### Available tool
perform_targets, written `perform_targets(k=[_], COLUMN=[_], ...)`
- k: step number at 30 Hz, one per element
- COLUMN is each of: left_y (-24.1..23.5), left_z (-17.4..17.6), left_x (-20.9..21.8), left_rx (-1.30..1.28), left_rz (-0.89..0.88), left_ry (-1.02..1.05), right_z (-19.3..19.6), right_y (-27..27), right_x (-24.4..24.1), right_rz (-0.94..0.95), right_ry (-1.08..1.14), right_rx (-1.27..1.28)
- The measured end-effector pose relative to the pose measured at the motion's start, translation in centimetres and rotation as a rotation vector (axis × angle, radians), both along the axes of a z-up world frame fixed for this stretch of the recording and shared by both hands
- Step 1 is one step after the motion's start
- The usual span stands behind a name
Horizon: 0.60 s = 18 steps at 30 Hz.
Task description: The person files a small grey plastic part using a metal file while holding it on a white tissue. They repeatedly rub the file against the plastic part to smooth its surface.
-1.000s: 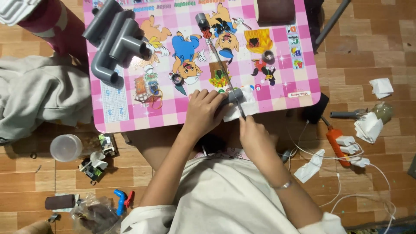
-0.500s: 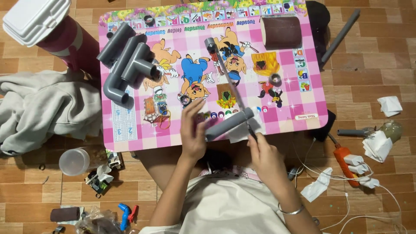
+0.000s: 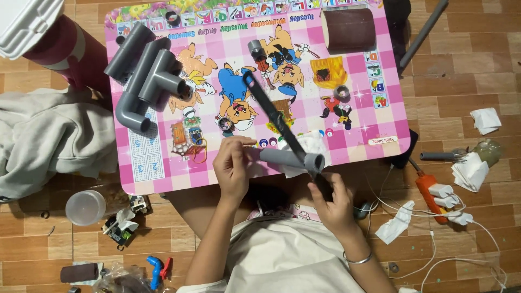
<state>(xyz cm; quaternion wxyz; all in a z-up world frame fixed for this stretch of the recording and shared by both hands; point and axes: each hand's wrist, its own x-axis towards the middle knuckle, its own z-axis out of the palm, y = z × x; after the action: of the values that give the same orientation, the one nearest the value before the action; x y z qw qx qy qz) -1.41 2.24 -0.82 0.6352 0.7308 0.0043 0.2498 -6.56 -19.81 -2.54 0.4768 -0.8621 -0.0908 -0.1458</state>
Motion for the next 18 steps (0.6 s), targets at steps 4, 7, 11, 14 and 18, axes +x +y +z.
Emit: perform_targets(k=[4, 7, 11, 14, 18], left_y=[0.0, 0.0, 0.0, 0.0, -0.3], left_z=[0.3, -1.1, 2.2, 2.5, 2.5], left_x=[0.0, -0.4, -0.3, -0.2, -0.1], left_rx=[-0.016, -0.006, -0.042, -0.023, 0.100], left_rz=[-0.029, -0.065, -0.162, -0.163, -0.134], left_ry=[0.050, 0.088, 0.182, 0.162, 0.108], right_z=[2.1, 2.3, 3.6, 3.9, 3.4], right_y=[0.4, 0.7, 1.2, 1.3, 1.1], right_x=[-0.1, -0.1, -0.4, -0.4, -0.5], right_rz=[0.056, 0.113, 0.173, 0.169, 0.170], right_ry=[-0.119, -0.220, -0.227, -0.245, -0.249], right_rx=[0.007, -0.017, -0.173, -0.207, -0.234])
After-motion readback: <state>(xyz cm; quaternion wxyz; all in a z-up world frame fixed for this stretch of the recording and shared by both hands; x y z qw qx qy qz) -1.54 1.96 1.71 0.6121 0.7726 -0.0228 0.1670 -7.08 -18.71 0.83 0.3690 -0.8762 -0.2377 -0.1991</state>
